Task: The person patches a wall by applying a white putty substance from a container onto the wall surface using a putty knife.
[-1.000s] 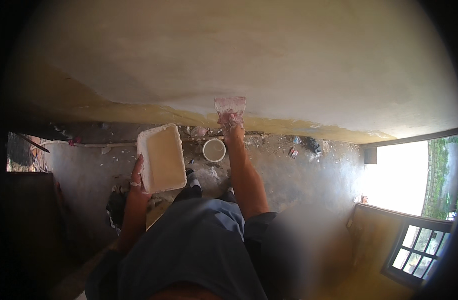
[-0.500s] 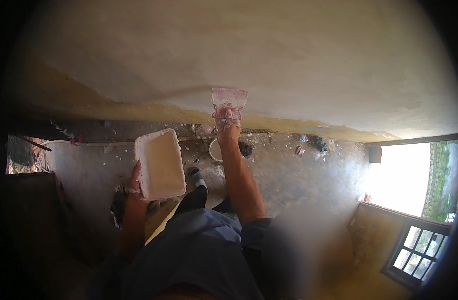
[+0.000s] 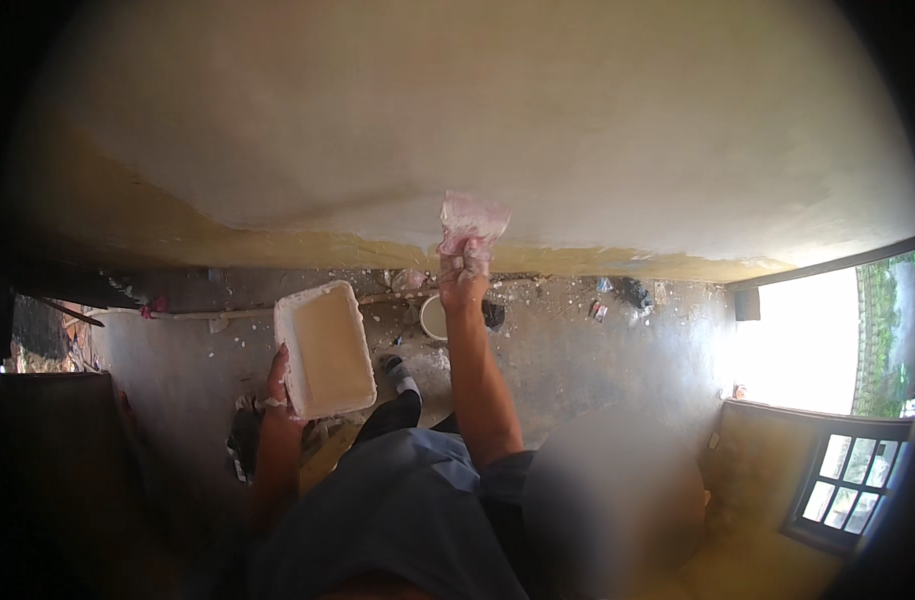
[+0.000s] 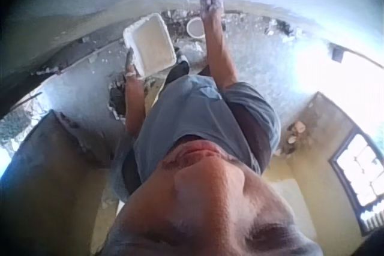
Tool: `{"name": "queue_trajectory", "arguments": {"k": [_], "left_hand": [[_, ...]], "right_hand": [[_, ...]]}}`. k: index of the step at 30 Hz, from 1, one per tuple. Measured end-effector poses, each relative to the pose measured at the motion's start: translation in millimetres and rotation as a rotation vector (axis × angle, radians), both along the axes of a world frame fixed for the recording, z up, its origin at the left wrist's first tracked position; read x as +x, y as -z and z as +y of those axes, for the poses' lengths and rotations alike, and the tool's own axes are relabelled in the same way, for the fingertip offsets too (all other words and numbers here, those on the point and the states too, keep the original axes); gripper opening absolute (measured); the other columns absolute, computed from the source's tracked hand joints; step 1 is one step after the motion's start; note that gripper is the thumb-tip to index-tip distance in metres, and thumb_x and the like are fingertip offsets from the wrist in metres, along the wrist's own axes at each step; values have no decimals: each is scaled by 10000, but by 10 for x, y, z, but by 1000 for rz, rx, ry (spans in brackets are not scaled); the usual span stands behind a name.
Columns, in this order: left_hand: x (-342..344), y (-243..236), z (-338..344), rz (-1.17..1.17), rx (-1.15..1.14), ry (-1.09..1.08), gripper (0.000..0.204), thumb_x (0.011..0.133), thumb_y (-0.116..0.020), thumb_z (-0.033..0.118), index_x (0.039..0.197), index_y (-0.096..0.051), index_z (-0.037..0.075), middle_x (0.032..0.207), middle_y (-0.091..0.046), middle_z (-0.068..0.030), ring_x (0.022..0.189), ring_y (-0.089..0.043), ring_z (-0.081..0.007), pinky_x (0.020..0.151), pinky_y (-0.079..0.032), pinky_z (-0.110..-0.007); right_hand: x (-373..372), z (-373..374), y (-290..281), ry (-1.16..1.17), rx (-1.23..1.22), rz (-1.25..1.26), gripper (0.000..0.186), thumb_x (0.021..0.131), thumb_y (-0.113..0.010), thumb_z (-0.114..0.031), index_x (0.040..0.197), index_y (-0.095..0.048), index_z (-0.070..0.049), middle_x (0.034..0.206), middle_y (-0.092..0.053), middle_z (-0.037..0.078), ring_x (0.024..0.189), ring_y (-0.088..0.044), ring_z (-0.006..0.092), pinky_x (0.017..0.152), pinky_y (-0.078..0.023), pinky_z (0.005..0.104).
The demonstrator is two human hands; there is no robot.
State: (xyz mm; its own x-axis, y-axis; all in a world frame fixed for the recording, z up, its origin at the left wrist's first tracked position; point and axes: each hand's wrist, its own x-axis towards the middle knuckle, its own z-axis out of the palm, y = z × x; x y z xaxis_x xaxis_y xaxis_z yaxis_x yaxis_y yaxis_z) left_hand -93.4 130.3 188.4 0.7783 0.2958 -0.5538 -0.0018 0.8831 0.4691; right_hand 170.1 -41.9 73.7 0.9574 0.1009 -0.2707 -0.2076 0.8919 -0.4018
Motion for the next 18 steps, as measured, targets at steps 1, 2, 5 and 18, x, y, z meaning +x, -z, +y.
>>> {"name": "queue_trajectory", "arguments": {"k": [1, 2, 5, 18], "left_hand": [[56, -35, -16, -18, 17, 18, 597, 934, -589, 380, 1415, -422, 67, 1330, -554, -139, 1212, -547, -315, 1014, -453, -476], [-23, -30, -66, -3, 21, 28, 600, 932, -591, 381, 1415, -422, 67, 1328, -555, -139, 1212, -547, -315, 1013, -454, -475], [-7, -32, -38, 1, -16, 79, 605, 924, -605, 379, 1409, -426, 65, 1321, -559, -141, 1201, -555, -310, 1004, -462, -473], [41, -139, -10, 68, -5, 145, 630, 902, -640, 384, 1390, -450, 34, 1301, -576, -135, 1182, -569, -291, 1000, -465, -447]], "right_hand": [[405, -176, -295, -98, 95, -444, 306, 952, -613, -178, 1237, -525, -106, 1102, -626, 83, 963, -644, 236, 822, -550, 396], [545, -242, -720, -88, 50, -539, 282, 951, -616, -183, 1206, -537, -95, 1051, -633, 83, 944, -647, 235, 816, -548, 396], [795, -285, -1820, 71, -151, -441, 192, 937, -637, -192, 1088, -583, -87, 892, -644, 65, 861, -654, 233, 800, -543, 405], [582, -431, -1827, 68, -121, -436, 208, 971, -601, -197, 1122, -565, -58, 937, -635, 56, 898, -637, 240, 844, -522, 419]]}}
